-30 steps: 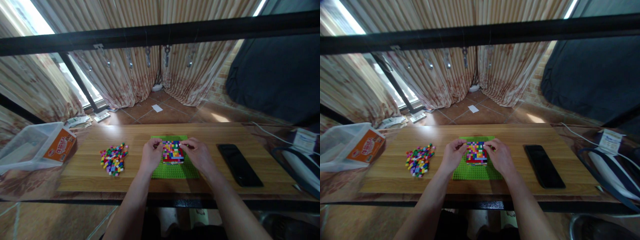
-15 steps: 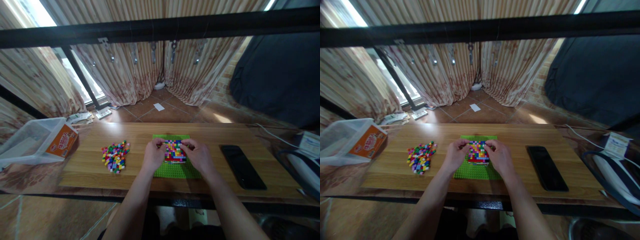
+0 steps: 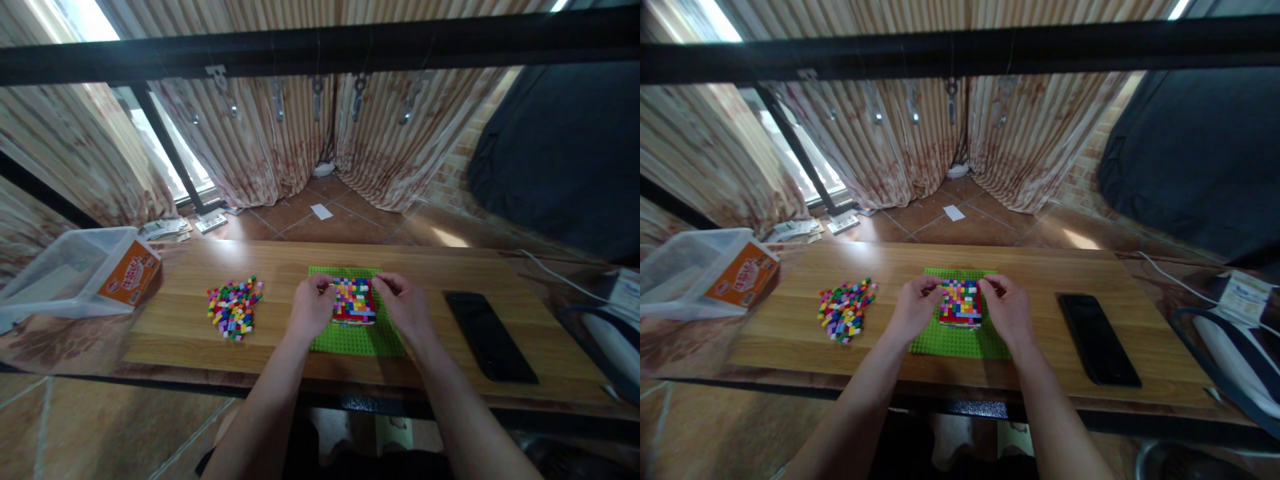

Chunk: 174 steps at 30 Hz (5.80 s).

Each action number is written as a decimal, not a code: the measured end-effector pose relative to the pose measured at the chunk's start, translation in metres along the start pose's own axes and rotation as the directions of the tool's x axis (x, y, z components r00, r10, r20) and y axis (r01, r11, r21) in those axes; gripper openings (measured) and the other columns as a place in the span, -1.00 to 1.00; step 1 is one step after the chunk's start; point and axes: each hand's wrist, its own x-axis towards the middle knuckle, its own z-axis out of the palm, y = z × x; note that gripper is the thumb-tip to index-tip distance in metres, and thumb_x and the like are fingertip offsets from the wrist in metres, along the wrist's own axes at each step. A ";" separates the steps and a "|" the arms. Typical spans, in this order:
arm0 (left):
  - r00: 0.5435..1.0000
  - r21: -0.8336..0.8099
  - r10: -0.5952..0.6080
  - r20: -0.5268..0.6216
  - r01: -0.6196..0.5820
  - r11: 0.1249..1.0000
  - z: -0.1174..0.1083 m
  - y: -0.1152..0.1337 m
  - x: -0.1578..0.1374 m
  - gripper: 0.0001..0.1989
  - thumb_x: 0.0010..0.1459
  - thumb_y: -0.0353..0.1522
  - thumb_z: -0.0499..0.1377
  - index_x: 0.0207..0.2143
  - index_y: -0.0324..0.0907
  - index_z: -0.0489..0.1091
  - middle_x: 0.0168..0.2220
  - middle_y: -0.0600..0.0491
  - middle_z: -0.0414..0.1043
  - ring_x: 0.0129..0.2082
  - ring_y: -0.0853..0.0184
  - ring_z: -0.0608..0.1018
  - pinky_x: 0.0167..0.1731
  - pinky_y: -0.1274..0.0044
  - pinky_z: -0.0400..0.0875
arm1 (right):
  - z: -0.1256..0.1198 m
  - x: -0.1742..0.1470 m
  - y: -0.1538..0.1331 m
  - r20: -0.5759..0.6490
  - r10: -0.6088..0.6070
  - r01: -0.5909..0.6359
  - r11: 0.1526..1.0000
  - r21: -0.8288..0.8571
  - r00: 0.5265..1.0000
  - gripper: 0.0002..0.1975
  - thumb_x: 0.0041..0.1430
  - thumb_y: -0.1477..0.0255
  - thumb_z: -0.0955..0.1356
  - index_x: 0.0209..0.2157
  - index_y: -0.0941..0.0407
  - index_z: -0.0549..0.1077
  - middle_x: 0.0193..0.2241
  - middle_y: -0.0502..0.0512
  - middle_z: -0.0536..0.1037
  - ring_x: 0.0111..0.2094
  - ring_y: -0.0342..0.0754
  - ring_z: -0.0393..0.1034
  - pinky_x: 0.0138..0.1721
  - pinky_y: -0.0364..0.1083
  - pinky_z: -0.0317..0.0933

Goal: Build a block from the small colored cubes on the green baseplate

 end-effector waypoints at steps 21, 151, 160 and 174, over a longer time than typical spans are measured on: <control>1.000 0.017 -0.009 0.004 0.009 1.000 0.002 -0.001 -0.001 -0.84 0.10 -0.49 0.16 -0.26 -0.24 0.50 -0.37 0.01 0.54 -0.41 0.37 0.50 -0.37 0.55 0.35 | 0.019 0.002 0.009 0.078 0.122 -0.134 0.976 0.169 0.989 -0.62 -0.03 0.11 0.42 -0.31 0.12 0.60 -0.36 0.13 0.65 -0.37 0.02 0.48 -0.30 -0.02 0.33; 0.999 -0.418 -0.051 0.017 0.053 0.907 0.002 0.011 -0.005 -0.90 -0.05 -0.47 0.23 -0.41 -0.24 0.51 -0.50 0.10 0.46 -0.51 0.45 0.44 -0.46 0.62 0.36 | 0.011 0.006 0.023 0.117 0.095 -0.117 0.975 0.191 0.989 -0.59 0.01 0.09 0.42 -0.23 0.10 0.61 -0.26 0.13 0.67 -0.25 0.04 0.52 -0.17 0.01 0.35; 0.999 -0.419 -0.044 0.025 0.050 0.906 0.005 0.010 -0.006 -0.92 -0.04 -0.48 0.23 -0.43 -0.23 0.51 -0.50 0.10 0.47 -0.51 0.45 0.45 -0.45 0.62 0.37 | 0.009 0.004 0.018 0.129 0.071 -0.092 0.981 0.170 0.989 -0.62 0.04 0.13 0.41 -0.23 0.11 0.63 -0.28 0.12 0.67 -0.30 0.03 0.51 -0.22 -0.01 0.34; 0.999 -0.421 -0.041 0.017 0.045 0.906 0.008 0.015 -0.007 -0.90 -0.05 -0.46 0.24 -0.39 -0.24 0.52 -0.47 0.09 0.51 -0.51 0.45 0.48 -0.44 0.62 0.38 | 0.011 0.002 0.017 0.125 -0.001 -0.021 0.985 0.173 0.992 -0.64 0.09 0.13 0.38 -0.25 0.11 0.59 -0.30 0.11 0.65 -0.30 0.01 0.50 -0.21 -0.02 0.33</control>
